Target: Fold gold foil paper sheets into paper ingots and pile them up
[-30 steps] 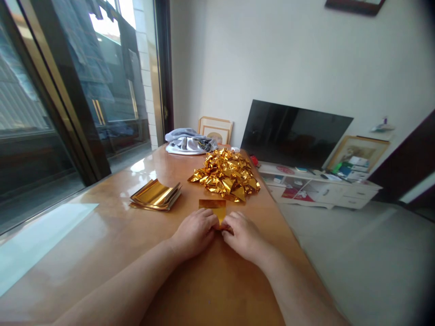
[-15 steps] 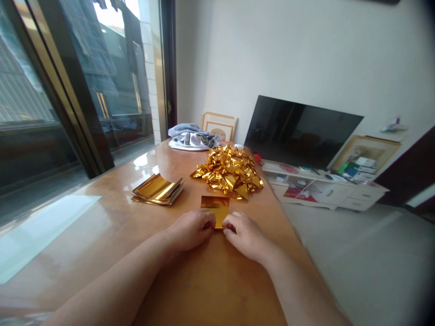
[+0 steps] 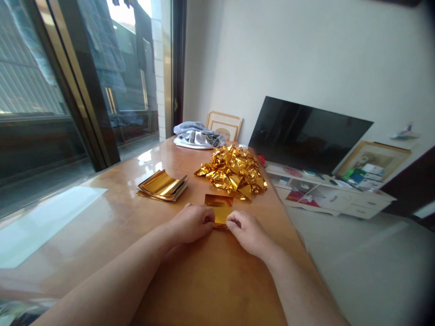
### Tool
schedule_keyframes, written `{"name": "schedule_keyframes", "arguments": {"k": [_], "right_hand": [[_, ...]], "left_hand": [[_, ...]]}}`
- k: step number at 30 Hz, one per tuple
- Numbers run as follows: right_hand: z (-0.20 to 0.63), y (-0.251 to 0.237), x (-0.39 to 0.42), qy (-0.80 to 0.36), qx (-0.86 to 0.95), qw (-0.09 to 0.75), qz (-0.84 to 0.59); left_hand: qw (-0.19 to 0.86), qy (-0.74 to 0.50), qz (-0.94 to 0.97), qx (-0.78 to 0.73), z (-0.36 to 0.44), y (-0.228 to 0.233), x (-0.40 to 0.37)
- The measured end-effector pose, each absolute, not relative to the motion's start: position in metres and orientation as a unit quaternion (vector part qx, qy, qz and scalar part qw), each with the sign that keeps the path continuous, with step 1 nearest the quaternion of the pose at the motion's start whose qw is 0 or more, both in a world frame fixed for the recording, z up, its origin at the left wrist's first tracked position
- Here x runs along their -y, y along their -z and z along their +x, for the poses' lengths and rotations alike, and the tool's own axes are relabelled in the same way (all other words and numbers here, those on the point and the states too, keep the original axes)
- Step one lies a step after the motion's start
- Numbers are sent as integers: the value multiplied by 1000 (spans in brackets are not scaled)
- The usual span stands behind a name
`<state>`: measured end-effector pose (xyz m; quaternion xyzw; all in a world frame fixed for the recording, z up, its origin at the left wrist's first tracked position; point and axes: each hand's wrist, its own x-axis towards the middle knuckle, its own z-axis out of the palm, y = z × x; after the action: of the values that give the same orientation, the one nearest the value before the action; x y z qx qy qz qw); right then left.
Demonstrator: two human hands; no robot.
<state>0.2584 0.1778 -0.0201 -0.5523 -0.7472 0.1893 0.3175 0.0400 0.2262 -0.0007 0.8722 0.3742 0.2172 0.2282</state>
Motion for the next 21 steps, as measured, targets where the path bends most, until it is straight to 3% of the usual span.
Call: {"name": "schedule_keyframes", "arguments": {"k": [11, 21], "right_hand": [[263, 36, -188, -236, 707, 328, -581], [264, 45, -192, -232, 693, 325, -601]], "left_hand": [[217, -198, 868, -401, 37, 7, -237], [273, -166, 852, -415, 33, 15, -251]]}}
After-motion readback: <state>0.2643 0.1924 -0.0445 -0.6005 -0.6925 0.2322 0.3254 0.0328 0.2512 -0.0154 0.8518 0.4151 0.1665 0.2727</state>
